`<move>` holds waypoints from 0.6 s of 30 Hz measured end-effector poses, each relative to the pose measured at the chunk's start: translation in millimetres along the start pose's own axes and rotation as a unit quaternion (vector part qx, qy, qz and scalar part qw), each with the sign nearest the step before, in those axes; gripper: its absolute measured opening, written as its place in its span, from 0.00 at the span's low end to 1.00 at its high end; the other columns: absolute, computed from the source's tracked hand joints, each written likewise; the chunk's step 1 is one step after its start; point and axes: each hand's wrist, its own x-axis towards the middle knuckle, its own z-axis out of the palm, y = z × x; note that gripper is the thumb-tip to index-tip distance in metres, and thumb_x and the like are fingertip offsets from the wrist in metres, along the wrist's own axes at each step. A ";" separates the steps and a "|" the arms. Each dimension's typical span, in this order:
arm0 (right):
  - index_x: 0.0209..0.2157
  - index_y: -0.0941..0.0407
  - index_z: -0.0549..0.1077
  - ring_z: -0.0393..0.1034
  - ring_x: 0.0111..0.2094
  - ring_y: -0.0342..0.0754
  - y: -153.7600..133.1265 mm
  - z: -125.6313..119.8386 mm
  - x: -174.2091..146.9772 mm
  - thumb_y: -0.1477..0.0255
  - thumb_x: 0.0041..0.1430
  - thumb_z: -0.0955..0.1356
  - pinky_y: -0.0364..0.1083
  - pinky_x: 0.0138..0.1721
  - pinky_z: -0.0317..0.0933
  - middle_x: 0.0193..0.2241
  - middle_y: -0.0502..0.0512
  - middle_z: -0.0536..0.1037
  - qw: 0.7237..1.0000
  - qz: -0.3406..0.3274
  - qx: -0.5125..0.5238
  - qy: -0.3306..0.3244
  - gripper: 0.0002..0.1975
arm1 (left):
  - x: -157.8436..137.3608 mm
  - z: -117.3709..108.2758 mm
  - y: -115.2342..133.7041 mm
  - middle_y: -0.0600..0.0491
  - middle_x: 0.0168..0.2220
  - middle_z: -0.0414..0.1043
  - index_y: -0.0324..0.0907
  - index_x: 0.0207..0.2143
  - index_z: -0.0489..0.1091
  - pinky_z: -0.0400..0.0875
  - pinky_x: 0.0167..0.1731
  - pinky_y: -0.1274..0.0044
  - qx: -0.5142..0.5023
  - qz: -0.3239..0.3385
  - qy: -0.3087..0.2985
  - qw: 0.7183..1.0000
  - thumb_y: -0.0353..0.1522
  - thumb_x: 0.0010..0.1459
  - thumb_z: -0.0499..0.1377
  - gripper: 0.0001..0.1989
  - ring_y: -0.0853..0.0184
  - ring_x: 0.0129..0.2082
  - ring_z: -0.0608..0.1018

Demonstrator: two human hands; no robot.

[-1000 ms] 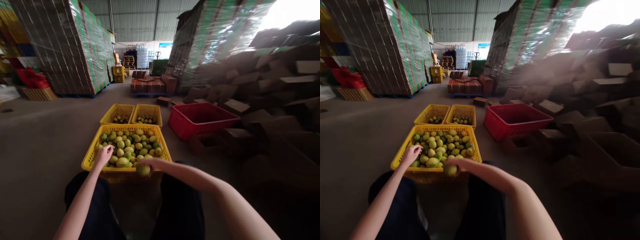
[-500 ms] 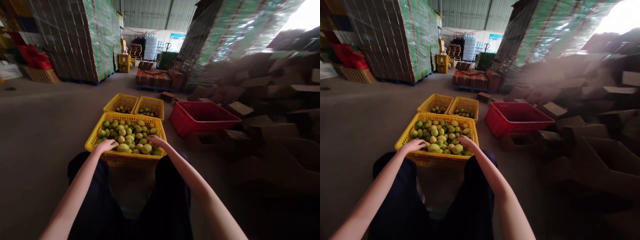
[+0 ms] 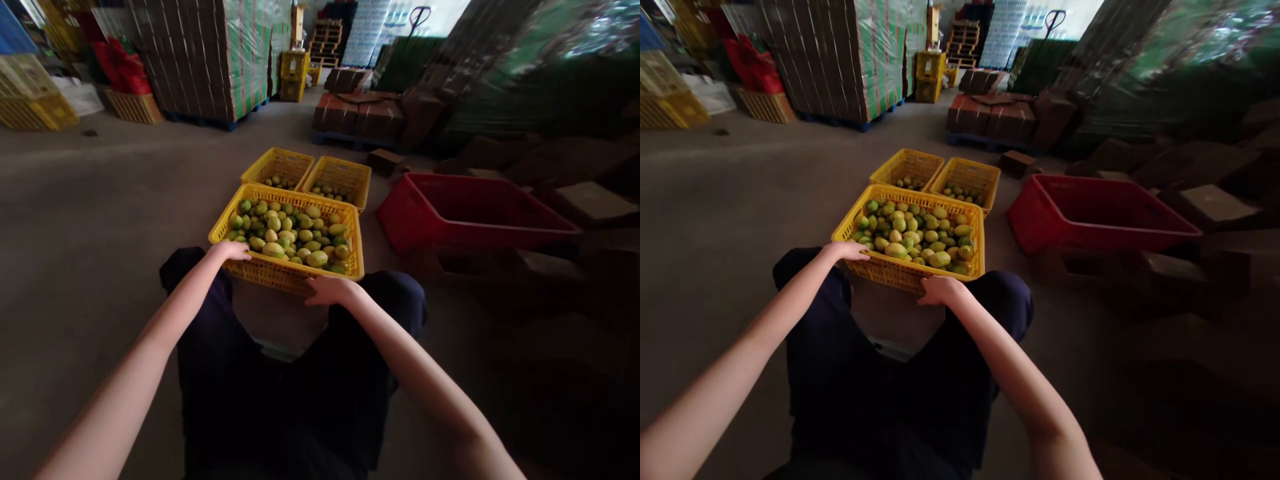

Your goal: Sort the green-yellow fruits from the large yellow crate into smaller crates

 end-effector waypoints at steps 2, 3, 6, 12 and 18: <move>0.55 0.60 0.76 0.71 0.59 0.67 -15.0 -5.8 -9.0 0.66 0.49 0.77 0.55 0.61 0.61 0.54 0.68 0.79 0.996 -0.039 -0.079 -0.012 0.31 | 3.3 3.8 -7.7 0.47 0.54 0.75 0.35 0.54 0.71 0.72 0.54 0.67 0.013 -0.014 -0.011 1.000 0.40 0.67 0.59 0.20 0.56 0.53 0.76; 0.61 0.58 0.71 0.70 0.60 0.65 -21.8 -7.7 -9.6 0.62 0.54 0.74 0.53 0.60 0.62 0.57 0.67 0.77 0.990 -0.056 -0.126 -0.008 0.33 | 4.8 4.5 -11.5 0.48 0.54 0.73 0.37 0.54 0.71 0.75 0.51 0.63 0.020 -0.021 -0.015 0.999 0.41 0.66 0.60 0.20 0.55 0.52 0.76; 0.64 0.57 0.67 0.72 0.59 0.63 -36.2 -6.2 11.0 0.58 0.61 0.70 0.52 0.56 0.66 0.57 0.67 0.77 0.976 -0.035 -0.214 0.034 0.33 | 8.5 3.7 -19.3 0.44 0.55 0.75 0.38 0.55 0.72 0.74 0.52 0.61 0.026 -0.043 -0.013 0.999 0.39 0.66 0.59 0.19 0.51 0.52 0.78; 0.59 0.65 0.69 0.76 0.54 0.64 -55.8 21.9 120.1 0.56 0.69 0.63 0.55 0.50 0.69 0.51 0.75 0.79 0.979 0.091 -0.136 0.119 0.29 | 11.3 10.5 -25.1 0.44 0.66 0.67 0.42 0.68 0.60 0.62 0.63 0.73 -0.032 -0.003 0.028 0.999 0.41 0.70 0.47 0.28 0.59 0.65 0.70; 0.53 0.68 0.71 0.73 0.53 0.77 -64.4 35.5 171.5 0.61 0.55 0.74 0.66 0.48 0.68 0.48 0.84 0.77 0.974 0.160 -0.012 0.159 0.31 | 11.2 18.7 -40.1 0.37 0.64 0.68 0.37 0.63 0.68 0.62 0.63 0.66 -0.018 -0.066 -0.013 0.998 0.39 0.66 0.53 0.26 0.50 0.64 0.71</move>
